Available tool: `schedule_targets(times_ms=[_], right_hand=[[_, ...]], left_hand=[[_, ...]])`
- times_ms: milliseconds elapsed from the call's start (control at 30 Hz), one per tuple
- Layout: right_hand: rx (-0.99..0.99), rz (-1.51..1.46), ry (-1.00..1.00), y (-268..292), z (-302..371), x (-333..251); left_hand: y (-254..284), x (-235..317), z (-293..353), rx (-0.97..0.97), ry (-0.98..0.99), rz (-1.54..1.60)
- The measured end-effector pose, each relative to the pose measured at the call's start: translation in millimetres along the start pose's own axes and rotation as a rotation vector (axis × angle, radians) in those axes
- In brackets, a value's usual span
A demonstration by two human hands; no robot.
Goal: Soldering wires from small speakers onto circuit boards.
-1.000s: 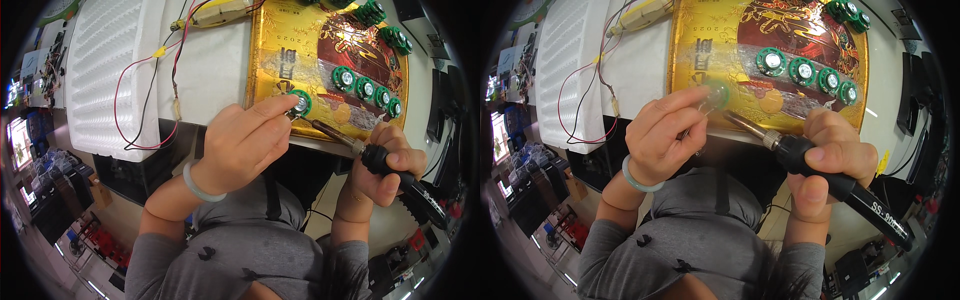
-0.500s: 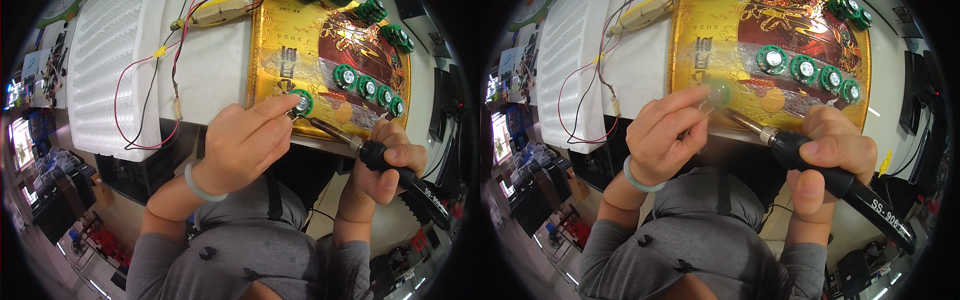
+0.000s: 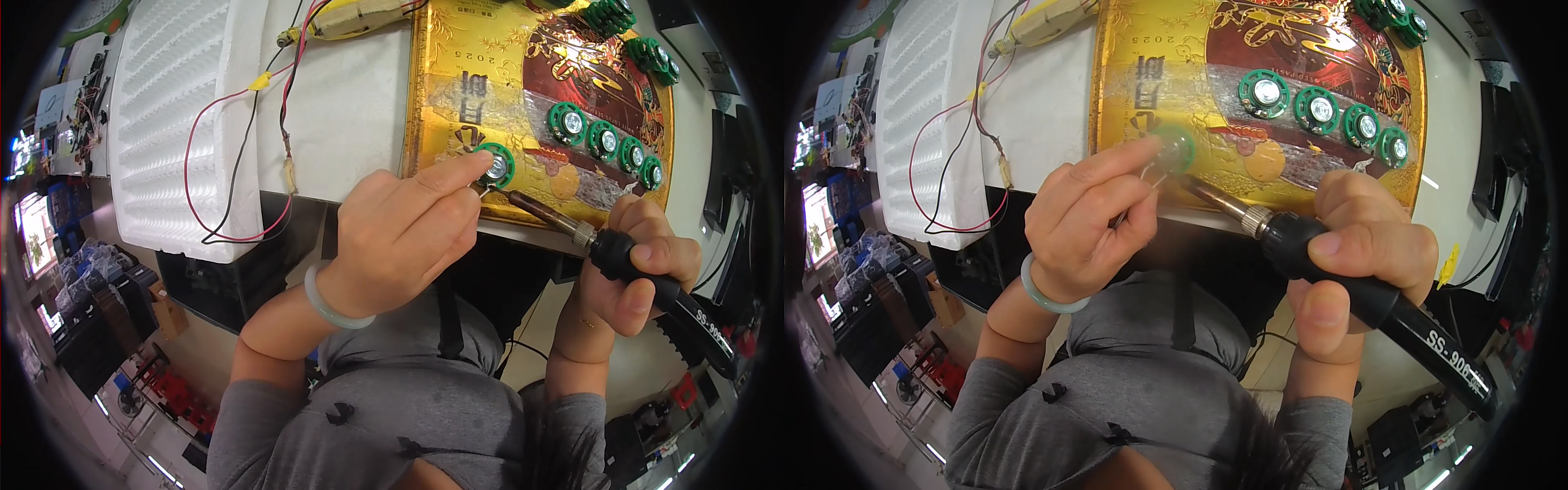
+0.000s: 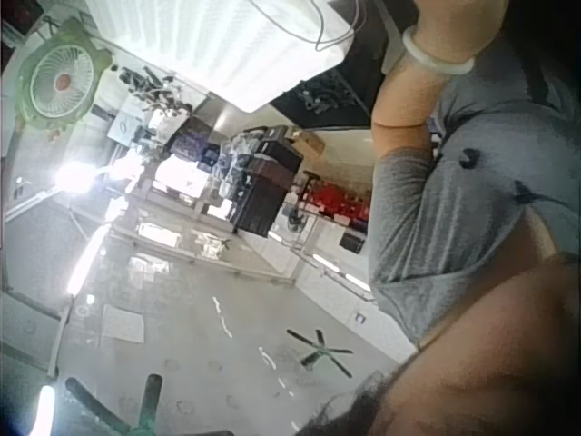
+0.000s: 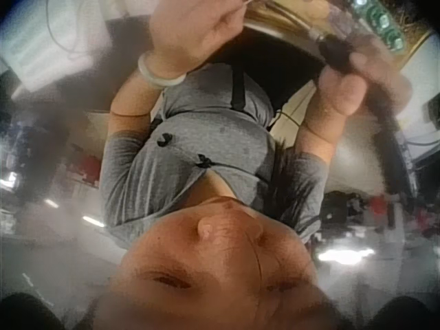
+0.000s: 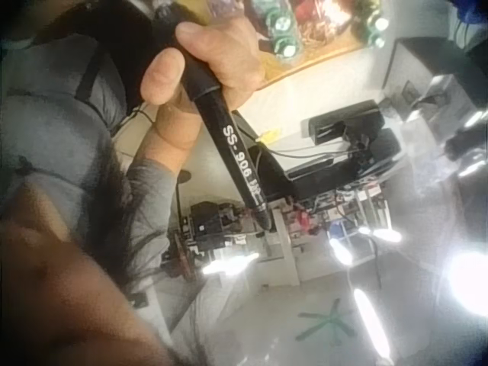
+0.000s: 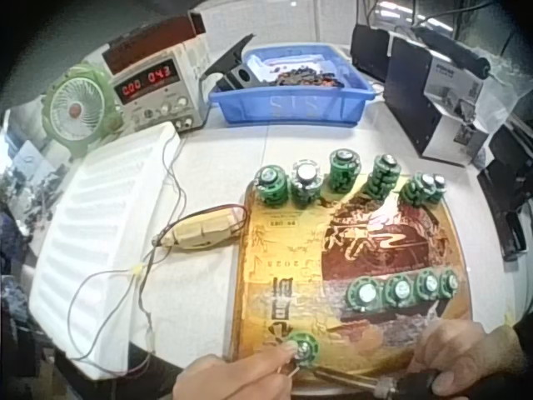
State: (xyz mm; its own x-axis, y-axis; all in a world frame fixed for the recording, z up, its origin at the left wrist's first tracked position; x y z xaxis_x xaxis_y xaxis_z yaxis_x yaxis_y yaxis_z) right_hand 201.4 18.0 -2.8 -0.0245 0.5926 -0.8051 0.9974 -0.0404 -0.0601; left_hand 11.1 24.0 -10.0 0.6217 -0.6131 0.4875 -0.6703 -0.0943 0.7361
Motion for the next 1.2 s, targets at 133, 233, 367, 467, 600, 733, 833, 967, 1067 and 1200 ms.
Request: schedule_targets(times_ms=[133,233,367,467,600,733,833,967,1067,1200], right_hand=[[0.012,-0.011,0.020,0.3,-0.2,-0.1],[0.114,-0.059,0.041,3.4,2.1,0.8],[0.129,-0.004,-0.042,5.3,4.1,-5.3],[0.114,0.011,-0.023,0.4,2.1,-4.9],[0.062,-0.023,0.056,-6.4,1.3,-3.8],[0.063,0.044,-0.026,-6.4,2.3,-7.3],[0.036,0.021,0.025,-8.6,2.2,-3.4],[0.005,0.047,0.026,-9.7,2.5,-1.7],[-0.020,0.060,0.028,-10.3,2.8,-0.5],[-0.022,0.087,0.004,-9.7,1.9,-4.1]], left_hand=[[-0.5,-0.2,1.6,-0.004,0.009,0.009],[-0.2,-1.5,2.5,-0.008,0.035,0.048],[1.9,-4.4,5.0,-0.003,0.044,0.151],[0.1,-7.9,6.8,0.021,0.038,0.212],[2.1,-8.3,11.2,0.107,0.002,0.219],[0.2,-6.8,23.8,0.103,0.037,0.240],[-1.2,-6.1,27.6,0.132,0.014,0.243],[4.2,-2.9,25.5,0.115,0.055,0.069],[5.8,-2.0,22.6,0.075,0.129,0.002],[9.5,0.2,15.4,0.035,0.212,-0.033]])
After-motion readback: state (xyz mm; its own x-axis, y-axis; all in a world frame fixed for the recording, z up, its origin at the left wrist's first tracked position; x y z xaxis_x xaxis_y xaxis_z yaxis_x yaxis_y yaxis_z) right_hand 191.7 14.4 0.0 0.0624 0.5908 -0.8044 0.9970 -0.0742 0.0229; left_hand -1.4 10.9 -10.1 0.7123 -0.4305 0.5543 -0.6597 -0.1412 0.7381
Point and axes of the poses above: each hand's wrist, its own z-axis away from the middle knuckle, its own y-axis out of the back of the hand, x = y × z, the point moved 2 cm from there along -z, towards the middle knuckle, and after that the axes turned 3 degrees about -z, right-handed, at the moved point
